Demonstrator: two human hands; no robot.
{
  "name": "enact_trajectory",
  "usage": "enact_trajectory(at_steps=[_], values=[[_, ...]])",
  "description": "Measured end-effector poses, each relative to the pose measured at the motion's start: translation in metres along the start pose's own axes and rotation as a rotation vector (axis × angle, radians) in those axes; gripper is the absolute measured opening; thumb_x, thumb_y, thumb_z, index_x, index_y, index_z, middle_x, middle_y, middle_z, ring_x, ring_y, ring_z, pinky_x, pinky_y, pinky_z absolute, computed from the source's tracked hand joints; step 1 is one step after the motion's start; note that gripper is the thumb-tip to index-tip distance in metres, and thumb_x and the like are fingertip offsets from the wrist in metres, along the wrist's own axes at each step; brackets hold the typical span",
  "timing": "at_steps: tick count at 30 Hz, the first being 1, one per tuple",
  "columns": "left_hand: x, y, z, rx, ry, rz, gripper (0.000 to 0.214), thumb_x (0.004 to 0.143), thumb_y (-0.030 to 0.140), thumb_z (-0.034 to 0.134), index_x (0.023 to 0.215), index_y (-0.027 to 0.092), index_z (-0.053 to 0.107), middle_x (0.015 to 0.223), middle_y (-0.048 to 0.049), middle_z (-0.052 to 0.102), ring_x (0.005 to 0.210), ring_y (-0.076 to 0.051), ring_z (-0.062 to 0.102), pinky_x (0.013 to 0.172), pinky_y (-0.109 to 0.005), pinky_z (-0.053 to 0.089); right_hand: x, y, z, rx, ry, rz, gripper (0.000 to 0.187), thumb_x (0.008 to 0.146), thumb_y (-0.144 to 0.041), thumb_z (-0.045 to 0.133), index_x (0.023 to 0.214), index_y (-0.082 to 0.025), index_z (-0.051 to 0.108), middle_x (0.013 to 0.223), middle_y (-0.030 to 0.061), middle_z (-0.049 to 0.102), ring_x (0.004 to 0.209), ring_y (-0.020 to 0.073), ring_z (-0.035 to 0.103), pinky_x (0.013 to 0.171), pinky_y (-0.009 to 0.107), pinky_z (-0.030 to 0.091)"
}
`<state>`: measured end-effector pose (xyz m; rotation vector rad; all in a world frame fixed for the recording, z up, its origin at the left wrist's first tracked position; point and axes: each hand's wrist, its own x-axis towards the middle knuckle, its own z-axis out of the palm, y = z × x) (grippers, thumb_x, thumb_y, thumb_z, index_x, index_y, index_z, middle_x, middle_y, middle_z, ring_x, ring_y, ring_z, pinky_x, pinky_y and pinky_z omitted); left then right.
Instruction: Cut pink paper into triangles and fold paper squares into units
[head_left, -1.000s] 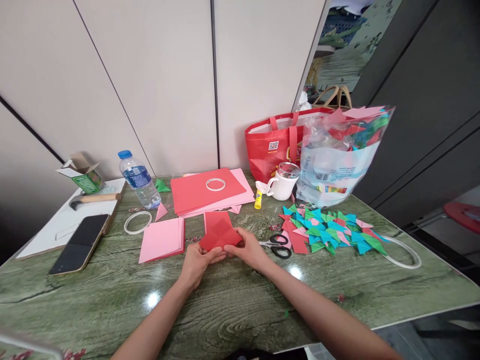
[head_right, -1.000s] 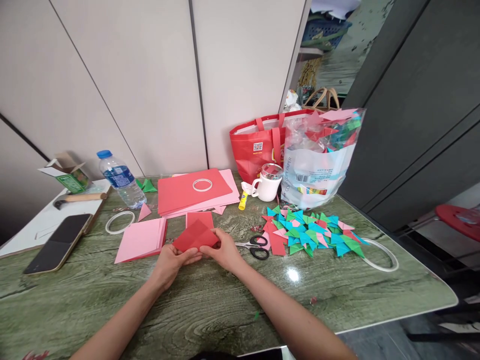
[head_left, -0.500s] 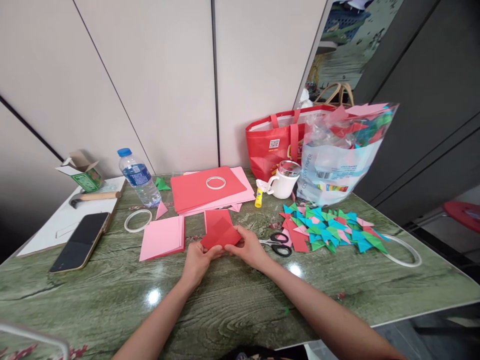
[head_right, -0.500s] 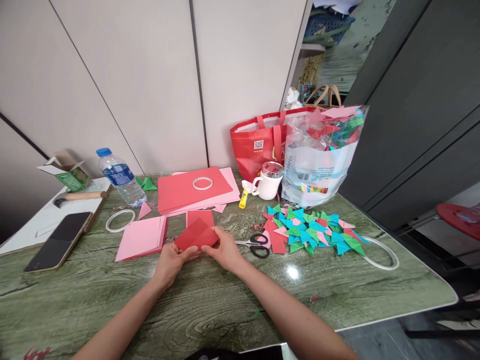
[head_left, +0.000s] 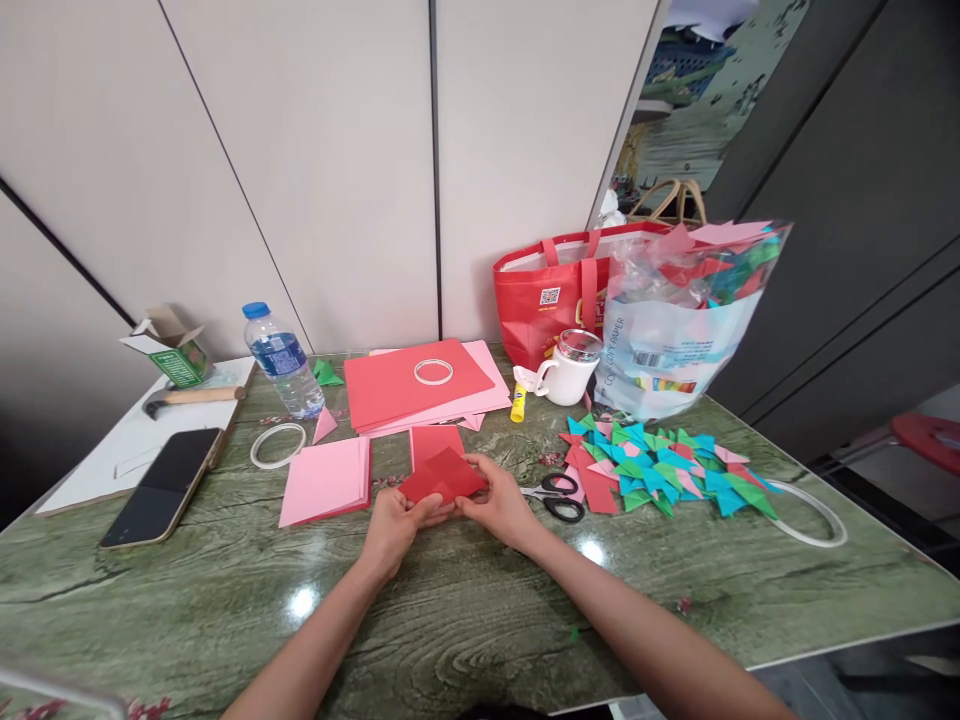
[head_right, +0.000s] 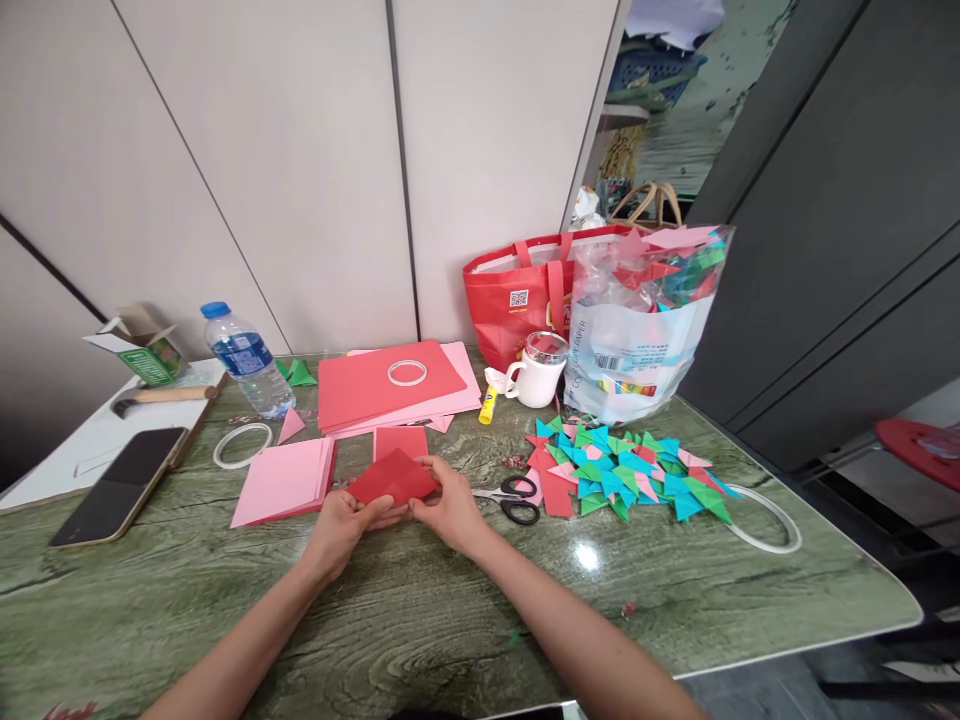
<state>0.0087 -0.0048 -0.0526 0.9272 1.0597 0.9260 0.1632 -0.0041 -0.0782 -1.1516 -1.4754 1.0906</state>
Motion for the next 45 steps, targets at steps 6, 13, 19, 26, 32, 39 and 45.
enact_trajectory(at_steps=[6, 13, 19, 26, 32, 39, 45], values=[[0.002, 0.009, -0.007, 0.125, 0.027, 0.011, 0.040, 0.053, 0.036, 0.075, 0.080, 0.009, 0.063, 0.060, -0.0077, 0.071, 0.061, -0.024, 0.068, 0.066, -0.035, 0.054, 0.001, -0.006, -0.008, 0.102, -0.149, 0.001, 0.059, 0.065, -0.008, 0.055, 0.119, -0.022, 0.036, 0.101, 0.0061, 0.059, 0.079, 0.0159, 0.062, 0.066, 0.028, 0.052], [0.006, 0.018, -0.022, 0.401, -0.023, 0.081, 0.020, 0.062, 0.030, 0.067, 0.064, 0.011, 0.060, 0.052, -0.0032, 0.066, 0.040, -0.011, 0.056, 0.044, -0.021, 0.043, 0.003, -0.010, -0.015, 0.268, -0.246, -0.030, 0.038, 0.069, -0.012, 0.058, 0.105, -0.022, 0.047, 0.108, 0.0051, 0.057, 0.096, 0.0157, 0.058, 0.081, 0.030, 0.047], [0.007, 0.016, -0.023, 0.413, -0.048, 0.132, 0.022, 0.066, 0.034, 0.066, 0.065, 0.012, 0.061, 0.053, -0.0017, 0.063, 0.045, -0.011, 0.055, 0.048, -0.021, 0.043, 0.003, -0.013, -0.018, 0.278, -0.306, -0.048, 0.040, 0.070, -0.014, 0.058, 0.109, -0.022, 0.059, 0.122, 0.0058, 0.050, 0.107, 0.0187, 0.053, 0.090, 0.034, 0.043], [0.007, 0.016, -0.016, 0.061, 0.009, 0.279, 0.073, 0.071, 0.035, 0.064, 0.134, 0.020, 0.028, 0.101, -0.0096, 0.067, 0.087, -0.022, 0.064, 0.076, -0.035, 0.051, 0.002, -0.005, -0.009, 0.405, -0.197, 0.000, 0.064, 0.056, -0.023, 0.076, 0.116, -0.025, 0.054, 0.127, 0.0073, 0.042, 0.090, 0.0173, 0.061, 0.081, 0.034, 0.051], [0.005, 0.010, -0.013, 0.129, -0.049, 0.314, 0.050, 0.072, 0.031, 0.063, 0.118, 0.017, 0.051, 0.119, -0.0135, 0.058, 0.104, -0.024, 0.057, 0.082, -0.031, 0.048, 0.001, -0.001, -0.002, 0.361, -0.084, -0.076, 0.056, 0.053, -0.022, 0.079, 0.106, -0.024, 0.059, 0.115, 0.0052, 0.047, 0.087, 0.0169, 0.061, 0.080, 0.034, 0.052], [0.008, 0.005, -0.016, 0.083, -0.006, 0.277, 0.044, 0.069, 0.034, 0.065, 0.109, 0.015, 0.061, 0.111, -0.0124, 0.063, 0.097, -0.024, 0.059, 0.078, -0.031, 0.049, -0.001, -0.010, -0.008, 0.121, -0.100, -0.187, 0.040, 0.065, -0.019, 0.070, 0.103, -0.026, 0.062, 0.104, 0.0050, 0.049, 0.088, 0.0166, 0.057, 0.076, 0.032, 0.053], [0.007, 0.005, -0.014, 0.140, -0.006, 0.274, 0.040, 0.066, 0.032, 0.068, 0.103, 0.016, 0.065, 0.108, -0.0099, 0.065, 0.088, -0.021, 0.061, 0.072, -0.028, 0.049, -0.001, -0.014, -0.008, 0.067, -0.011, -0.171, 0.020, 0.064, -0.024, 0.070, 0.084, -0.022, 0.067, 0.100, 0.0048, 0.054, 0.087, 0.0172, 0.057, 0.061, 0.024, 0.051]])
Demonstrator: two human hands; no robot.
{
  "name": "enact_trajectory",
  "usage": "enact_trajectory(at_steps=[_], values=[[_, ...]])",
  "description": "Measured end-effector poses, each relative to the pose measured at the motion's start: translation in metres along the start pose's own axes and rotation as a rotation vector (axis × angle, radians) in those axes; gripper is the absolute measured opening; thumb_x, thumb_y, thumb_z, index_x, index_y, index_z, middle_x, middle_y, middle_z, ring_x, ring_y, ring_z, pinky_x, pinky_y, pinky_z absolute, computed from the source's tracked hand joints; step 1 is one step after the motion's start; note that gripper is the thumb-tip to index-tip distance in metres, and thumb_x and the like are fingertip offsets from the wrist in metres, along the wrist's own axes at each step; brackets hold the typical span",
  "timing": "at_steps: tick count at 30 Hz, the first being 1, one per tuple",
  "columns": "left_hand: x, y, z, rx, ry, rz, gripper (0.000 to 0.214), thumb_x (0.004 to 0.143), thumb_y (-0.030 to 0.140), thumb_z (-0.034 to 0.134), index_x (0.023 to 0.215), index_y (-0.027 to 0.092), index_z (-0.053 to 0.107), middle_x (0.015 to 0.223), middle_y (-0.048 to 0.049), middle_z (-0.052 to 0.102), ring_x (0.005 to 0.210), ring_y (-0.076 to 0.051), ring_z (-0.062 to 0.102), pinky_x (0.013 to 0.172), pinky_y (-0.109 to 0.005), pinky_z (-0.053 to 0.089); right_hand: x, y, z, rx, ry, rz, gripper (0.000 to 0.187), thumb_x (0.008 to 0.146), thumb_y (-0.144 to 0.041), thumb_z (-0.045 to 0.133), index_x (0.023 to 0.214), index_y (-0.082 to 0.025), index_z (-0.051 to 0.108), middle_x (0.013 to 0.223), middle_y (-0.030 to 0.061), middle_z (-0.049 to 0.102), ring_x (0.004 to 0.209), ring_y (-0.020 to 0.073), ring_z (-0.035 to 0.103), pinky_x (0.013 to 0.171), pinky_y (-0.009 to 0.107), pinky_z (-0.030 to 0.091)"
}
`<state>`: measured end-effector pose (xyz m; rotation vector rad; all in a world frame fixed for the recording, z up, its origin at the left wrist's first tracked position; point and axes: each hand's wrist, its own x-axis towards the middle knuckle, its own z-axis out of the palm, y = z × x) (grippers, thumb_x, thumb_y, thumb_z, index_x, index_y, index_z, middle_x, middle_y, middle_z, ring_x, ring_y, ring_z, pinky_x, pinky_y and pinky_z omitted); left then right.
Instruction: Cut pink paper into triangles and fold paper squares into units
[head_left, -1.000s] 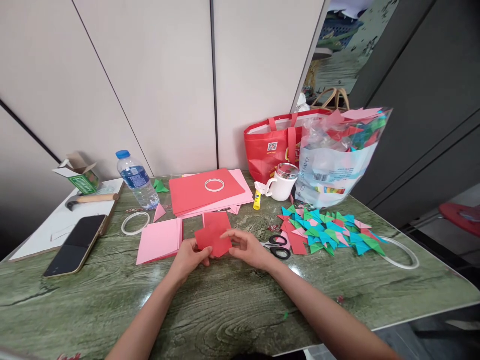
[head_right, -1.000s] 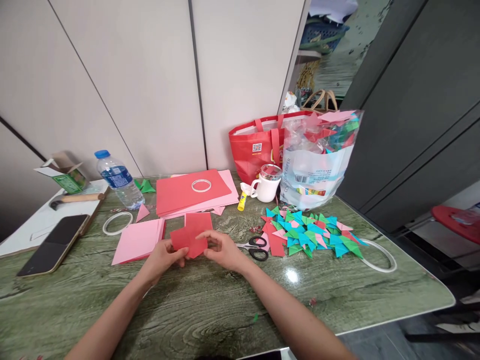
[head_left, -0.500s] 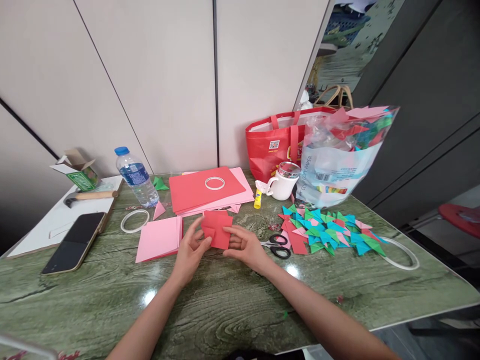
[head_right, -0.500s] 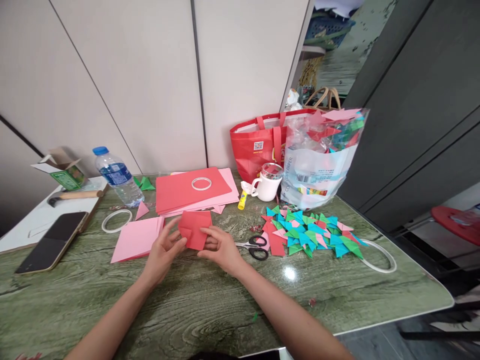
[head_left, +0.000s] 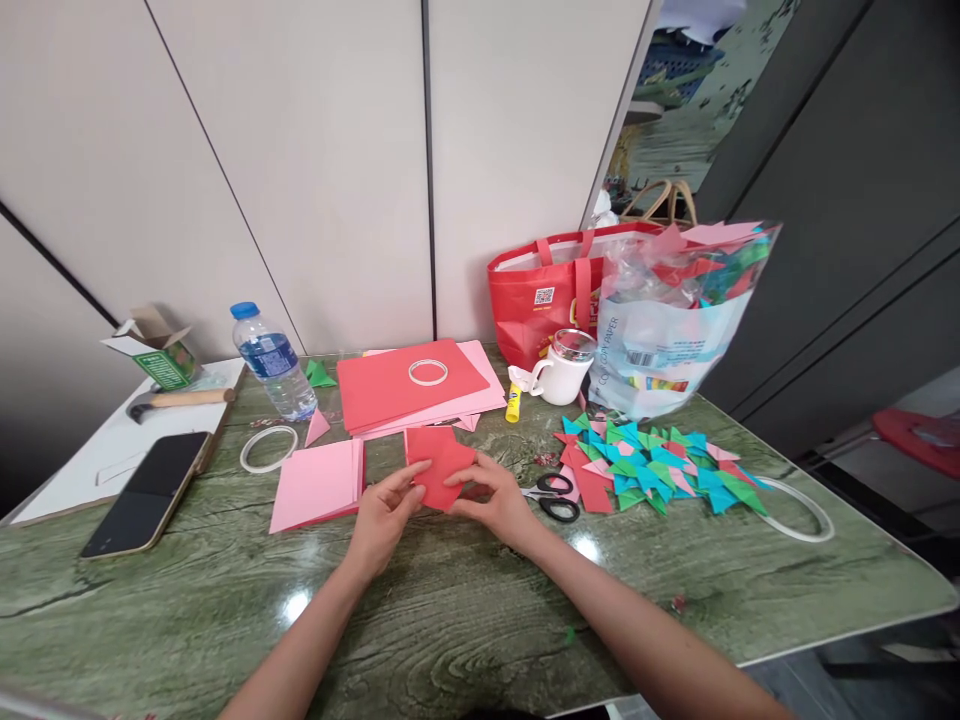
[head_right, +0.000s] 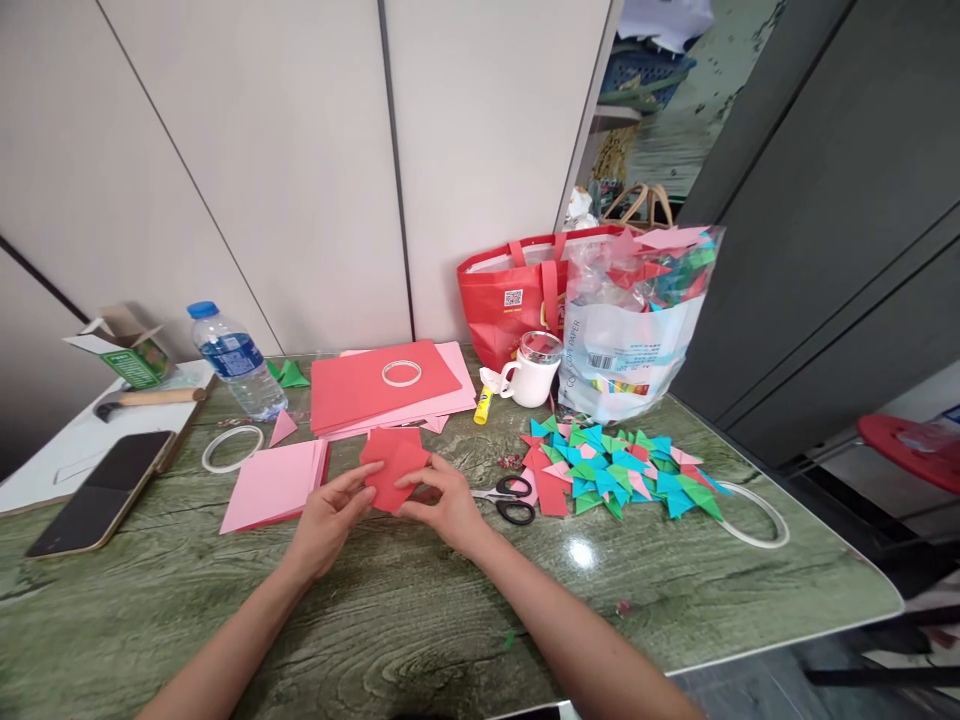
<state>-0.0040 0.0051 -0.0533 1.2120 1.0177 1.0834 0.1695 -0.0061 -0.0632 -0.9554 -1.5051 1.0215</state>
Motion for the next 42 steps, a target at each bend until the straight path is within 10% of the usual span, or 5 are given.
enact_trajectory(at_steps=[14, 42], values=[[-0.007, -0.001, 0.010, -0.061, -0.029, -0.027, 0.037, 0.066, 0.032, 0.068, 0.101, 0.018, 0.067, 0.106, -0.0071, 0.067, 0.093, -0.023, 0.062, 0.083, -0.036, 0.050, 0.001, 0.009, 0.008, 0.150, 0.190, 0.174, 0.032, 0.058, -0.035, 0.074, 0.072, -0.017, 0.051, 0.064, -0.0029, 0.052, 0.057, 0.0098, 0.048, 0.053, 0.021, 0.043], [-0.010, -0.006, 0.016, -0.103, -0.029, -0.036, 0.043, 0.060, 0.025, 0.073, 0.102, 0.017, 0.065, 0.111, -0.0090, 0.065, 0.101, -0.024, 0.060, 0.090, -0.036, 0.046, -0.001, 0.002, 0.003, -0.067, 0.149, 0.090, 0.011, 0.064, -0.027, 0.071, 0.072, -0.019, 0.072, 0.072, 0.0023, 0.065, 0.070, 0.0153, 0.057, 0.067, 0.027, 0.044]])
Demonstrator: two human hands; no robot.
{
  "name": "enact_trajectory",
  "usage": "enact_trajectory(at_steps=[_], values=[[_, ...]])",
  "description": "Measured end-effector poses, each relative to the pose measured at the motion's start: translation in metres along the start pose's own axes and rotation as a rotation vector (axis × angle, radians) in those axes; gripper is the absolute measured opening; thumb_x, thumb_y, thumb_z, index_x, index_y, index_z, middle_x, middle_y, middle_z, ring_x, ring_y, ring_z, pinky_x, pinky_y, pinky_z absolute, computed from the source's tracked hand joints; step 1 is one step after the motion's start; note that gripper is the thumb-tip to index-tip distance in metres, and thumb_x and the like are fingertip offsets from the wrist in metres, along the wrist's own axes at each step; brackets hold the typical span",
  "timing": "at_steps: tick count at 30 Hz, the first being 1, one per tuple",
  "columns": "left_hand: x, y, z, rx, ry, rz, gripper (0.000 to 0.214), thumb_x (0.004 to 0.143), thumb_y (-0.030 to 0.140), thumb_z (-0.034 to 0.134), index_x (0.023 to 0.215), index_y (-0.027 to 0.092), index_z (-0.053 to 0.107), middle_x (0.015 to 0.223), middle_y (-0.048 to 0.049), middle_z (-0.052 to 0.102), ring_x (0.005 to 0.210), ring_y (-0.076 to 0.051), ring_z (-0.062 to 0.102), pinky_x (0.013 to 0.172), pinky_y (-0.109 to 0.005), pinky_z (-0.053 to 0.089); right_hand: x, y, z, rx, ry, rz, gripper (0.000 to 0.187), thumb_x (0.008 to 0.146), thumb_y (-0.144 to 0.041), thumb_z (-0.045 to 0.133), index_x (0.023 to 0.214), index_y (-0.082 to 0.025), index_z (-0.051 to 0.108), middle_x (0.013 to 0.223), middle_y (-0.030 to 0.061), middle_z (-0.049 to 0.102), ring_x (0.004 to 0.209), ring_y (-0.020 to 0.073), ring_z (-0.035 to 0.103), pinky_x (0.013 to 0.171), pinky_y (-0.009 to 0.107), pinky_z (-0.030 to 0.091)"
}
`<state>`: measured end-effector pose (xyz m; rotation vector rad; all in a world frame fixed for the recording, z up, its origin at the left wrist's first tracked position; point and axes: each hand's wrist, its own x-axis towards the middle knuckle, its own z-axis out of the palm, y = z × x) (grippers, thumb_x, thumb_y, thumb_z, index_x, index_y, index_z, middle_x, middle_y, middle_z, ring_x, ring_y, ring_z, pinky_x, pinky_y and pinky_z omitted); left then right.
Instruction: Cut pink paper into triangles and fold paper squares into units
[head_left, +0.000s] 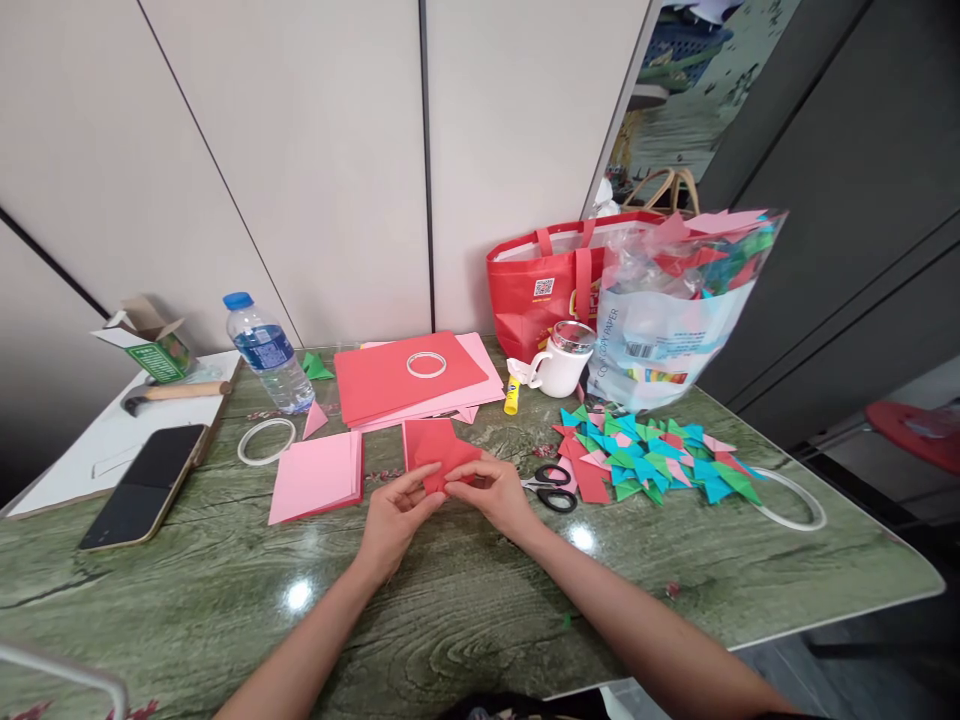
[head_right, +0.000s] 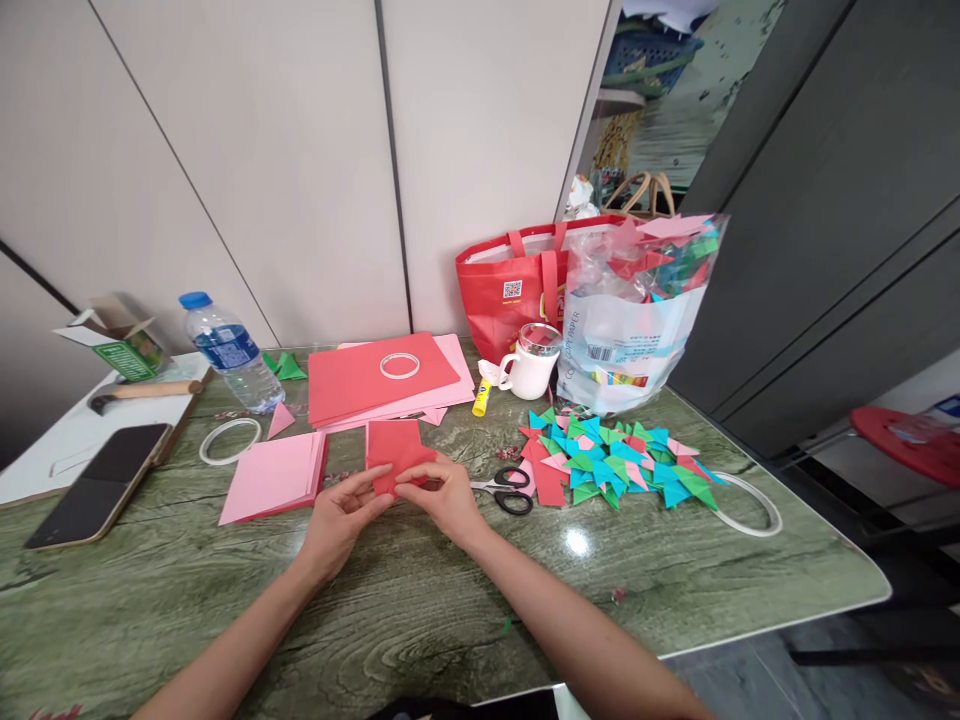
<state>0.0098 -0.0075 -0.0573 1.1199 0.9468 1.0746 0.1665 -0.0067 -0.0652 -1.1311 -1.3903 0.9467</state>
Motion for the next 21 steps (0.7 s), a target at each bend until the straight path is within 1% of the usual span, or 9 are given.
enact_trajectory(at_steps=[6, 11, 12, 15, 17, 19, 21], values=[[0.0000, -0.0017, -0.0007, 0.023, 0.016, -0.003, 0.040, 0.059, 0.024, 0.074, 0.098, 0.017, 0.066, 0.106, -0.0079, 0.067, 0.093, -0.022, 0.064, 0.085, -0.033, 0.048, 0.0002, 0.0006, 0.0011, 0.019, 0.006, -0.001, 0.011, 0.063, -0.027, 0.072, 0.069, -0.019, 0.072, 0.070, 0.0025, 0.065, 0.069, 0.0157, 0.057, 0.066, 0.026, 0.045], [0.0009, -0.0030, -0.0027, 0.054, 0.031, -0.032, 0.038, 0.059, 0.026, 0.074, 0.095, 0.016, 0.068, 0.094, -0.0072, 0.071, 0.082, -0.021, 0.066, 0.079, -0.031, 0.051, 0.0009, 0.0017, 0.0015, 0.129, -0.041, 0.101, 0.018, 0.061, -0.033, 0.073, 0.069, -0.018, 0.071, 0.070, 0.0019, 0.063, 0.052, 0.0117, 0.054, 0.053, 0.025, 0.045], [0.0012, -0.0034, -0.0031, 0.052, 0.032, -0.032, 0.039, 0.059, 0.026, 0.074, 0.096, 0.016, 0.068, 0.092, -0.0071, 0.072, 0.080, -0.020, 0.067, 0.078, -0.030, 0.051, 0.0011, 0.0016, 0.0014, 0.133, -0.052, 0.108, 0.018, 0.061, -0.033, 0.073, 0.070, -0.018, 0.071, 0.070, 0.0018, 0.064, 0.054, 0.0120, 0.055, 0.054, 0.025, 0.046], [0.0020, -0.0040, -0.0039, 0.046, 0.045, -0.022, 0.040, 0.059, 0.025, 0.074, 0.097, 0.015, 0.068, 0.090, -0.0073, 0.072, 0.076, -0.018, 0.066, 0.072, -0.026, 0.051, 0.0020, 0.0010, 0.0012, 0.139, -0.085, 0.083, 0.017, 0.061, -0.030, 0.073, 0.073, -0.019, 0.070, 0.073, 0.0021, 0.066, 0.066, 0.0147, 0.059, 0.064, 0.026, 0.046], [0.0025, -0.0039, -0.0040, 0.046, 0.058, -0.019, 0.040, 0.058, 0.025, 0.075, 0.097, 0.014, 0.068, 0.090, -0.0073, 0.072, 0.073, -0.017, 0.066, 0.068, -0.025, 0.051, 0.0025, 0.0011, 0.0010, 0.180, -0.103, 0.079, 0.017, 0.061, -0.028, 0.073, 0.073, -0.018, 0.069, 0.075, 0.0022, 0.066, 0.071, 0.0150, 0.059, 0.067, 0.027, 0.046], [0.0026, -0.0033, -0.0041, 0.049, 0.064, -0.022, 0.041, 0.057, 0.024, 0.075, 0.096, 0.014, 0.068, 0.085, -0.0066, 0.072, 0.070, -0.017, 0.066, 0.065, -0.024, 0.051, 0.0032, 0.0020, 0.0008, 0.238, -0.104, 0.109, 0.019, 0.059, -0.027, 0.074, 0.073, -0.017, 0.067, 0.075, 0.0017, 0.066, 0.069, 0.0143, 0.059, 0.066, 0.026, 0.046], [0.0027, -0.0020, -0.0045, 0.045, 0.063, -0.028, 0.041, 0.057, 0.024, 0.075, 0.096, 0.014, 0.068, 0.078, -0.0055, 0.073, 0.067, -0.017, 0.066, 0.064, -0.025, 0.051, 0.0039, 0.0032, 0.0007, 0.307, -0.096, 0.169, 0.023, 0.055, -0.027, 0.077, 0.072, -0.017, 0.066, 0.070, 0.0003, 0.064, 0.063, 0.0130, 0.058, 0.062, 0.026, 0.046]])
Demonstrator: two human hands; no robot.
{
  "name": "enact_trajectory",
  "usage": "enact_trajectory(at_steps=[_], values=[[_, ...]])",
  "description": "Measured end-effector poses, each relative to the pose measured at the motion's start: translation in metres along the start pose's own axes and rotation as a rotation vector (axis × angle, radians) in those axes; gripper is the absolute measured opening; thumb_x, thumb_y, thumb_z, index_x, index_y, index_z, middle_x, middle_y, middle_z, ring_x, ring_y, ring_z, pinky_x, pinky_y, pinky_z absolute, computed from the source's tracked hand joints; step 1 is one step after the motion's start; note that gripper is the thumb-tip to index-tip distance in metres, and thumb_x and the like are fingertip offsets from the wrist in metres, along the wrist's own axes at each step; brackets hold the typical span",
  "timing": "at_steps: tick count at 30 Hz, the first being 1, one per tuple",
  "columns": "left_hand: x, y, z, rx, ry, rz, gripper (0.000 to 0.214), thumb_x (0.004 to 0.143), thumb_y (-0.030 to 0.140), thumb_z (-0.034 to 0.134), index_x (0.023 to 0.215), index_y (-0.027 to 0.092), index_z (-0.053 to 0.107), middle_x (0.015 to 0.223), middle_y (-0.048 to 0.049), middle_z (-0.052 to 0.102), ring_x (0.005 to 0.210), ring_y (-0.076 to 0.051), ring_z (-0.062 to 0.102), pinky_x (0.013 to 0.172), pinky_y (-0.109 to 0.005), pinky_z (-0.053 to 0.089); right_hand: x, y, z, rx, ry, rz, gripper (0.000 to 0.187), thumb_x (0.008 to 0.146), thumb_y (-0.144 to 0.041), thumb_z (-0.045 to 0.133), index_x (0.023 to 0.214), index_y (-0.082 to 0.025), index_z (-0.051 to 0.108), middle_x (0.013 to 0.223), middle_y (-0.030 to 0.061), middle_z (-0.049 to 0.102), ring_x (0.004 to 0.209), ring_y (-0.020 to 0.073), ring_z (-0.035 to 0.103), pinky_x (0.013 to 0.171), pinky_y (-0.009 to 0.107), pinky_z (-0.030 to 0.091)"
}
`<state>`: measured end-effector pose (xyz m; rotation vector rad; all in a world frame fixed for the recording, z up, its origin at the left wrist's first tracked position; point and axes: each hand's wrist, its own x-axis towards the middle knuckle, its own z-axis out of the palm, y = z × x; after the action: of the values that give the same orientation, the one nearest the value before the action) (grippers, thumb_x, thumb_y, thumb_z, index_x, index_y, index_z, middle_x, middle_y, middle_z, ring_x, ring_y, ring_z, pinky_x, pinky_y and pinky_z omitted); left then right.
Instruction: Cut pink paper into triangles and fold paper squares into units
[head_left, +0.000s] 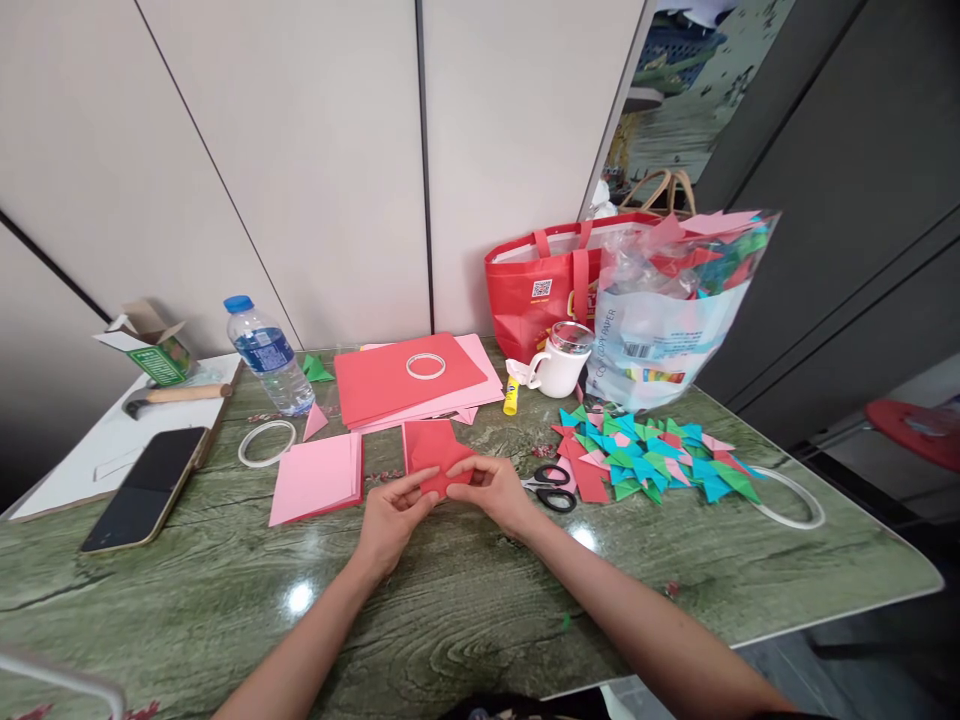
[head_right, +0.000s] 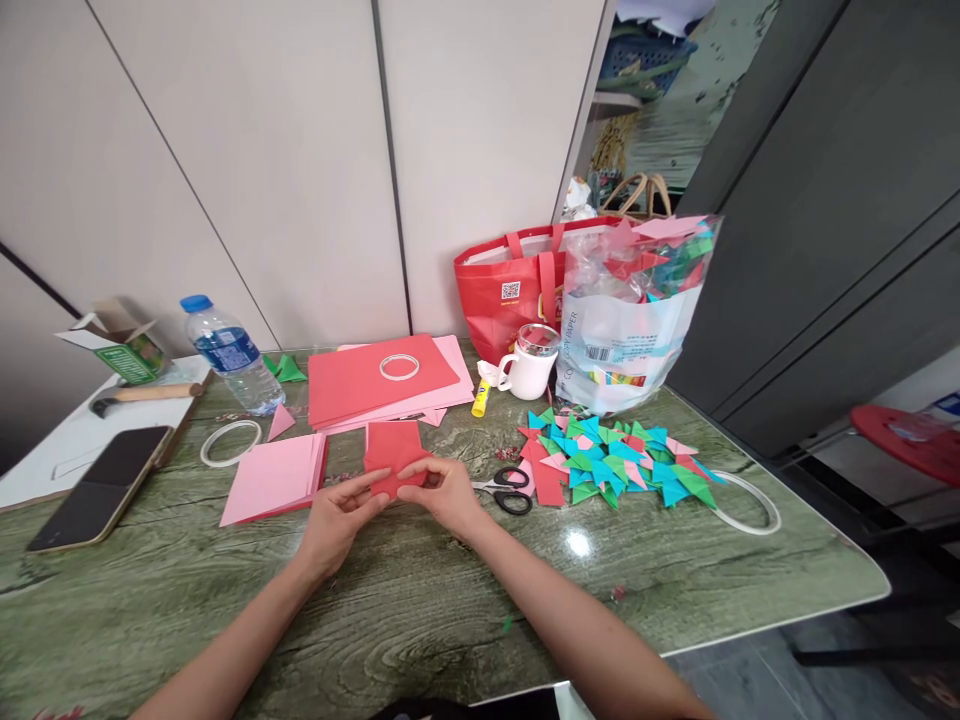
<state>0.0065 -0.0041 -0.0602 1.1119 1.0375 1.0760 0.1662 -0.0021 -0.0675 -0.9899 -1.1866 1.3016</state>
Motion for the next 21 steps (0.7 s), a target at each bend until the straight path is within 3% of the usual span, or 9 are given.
enact_trajectory(at_steps=[6, 10, 16, 21], values=[[0.002, 0.008, -0.004, -0.078, -0.042, -0.032, 0.042, 0.055, 0.021, 0.077, 0.095, 0.015, 0.069, 0.083, -0.0053, 0.073, 0.072, -0.017, 0.066, 0.074, -0.028, 0.051, 0.002, -0.003, -0.002, 0.317, 0.006, 0.162, 0.046, 0.046, -0.026, 0.081, 0.075, -0.020, 0.046, 0.065, -0.0043, 0.062, 0.058, 0.0135, 0.060, 0.063, 0.033, 0.053], [0.004, 0.012, -0.010, -0.071, -0.034, -0.046, 0.043, 0.055, 0.020, 0.076, 0.097, 0.016, 0.068, 0.086, -0.0058, 0.072, 0.075, -0.017, 0.066, 0.076, -0.028, 0.050, 0.003, -0.008, -0.006, 0.356, -0.055, 0.121, 0.046, 0.053, -0.028, 0.078, 0.083, -0.022, 0.044, 0.071, -0.0034, 0.063, 0.064, 0.0155, 0.064, 0.067, 0.038, 0.054], [0.009, 0.017, -0.021, 0.092, -0.136, -0.047, 0.043, 0.060, 0.022, 0.073, 0.102, 0.014, 0.066, 0.086, -0.0086, 0.072, 0.080, -0.019, 0.066, 0.073, -0.027, 0.051, 0.008, -0.009, -0.014, 0.060, -0.046, -0.025, 0.018, 0.068, -0.035, 0.065, 0.078, -0.020, 0.060, 0.098, 0.0050, 0.065, 0.095, 0.0197, 0.059, 0.080, 0.033, 0.048], [0.010, 0.020, -0.020, 0.131, -0.102, 0.015, 0.045, 0.059, 0.025, 0.073, 0.102, 0.013, 0.066, 0.104, -0.0111, 0.067, 0.093, -0.024, 0.063, 0.080, -0.033, 0.050, 0.007, -0.004, -0.015, -0.155, -0.108, -0.072, 0.018, 0.069, -0.028, 0.064, 0.084, -0.019, 0.067, 0.088, 0.0036, 0.068, 0.083, 0.0176, 0.061, 0.077, 0.031, 0.046]])
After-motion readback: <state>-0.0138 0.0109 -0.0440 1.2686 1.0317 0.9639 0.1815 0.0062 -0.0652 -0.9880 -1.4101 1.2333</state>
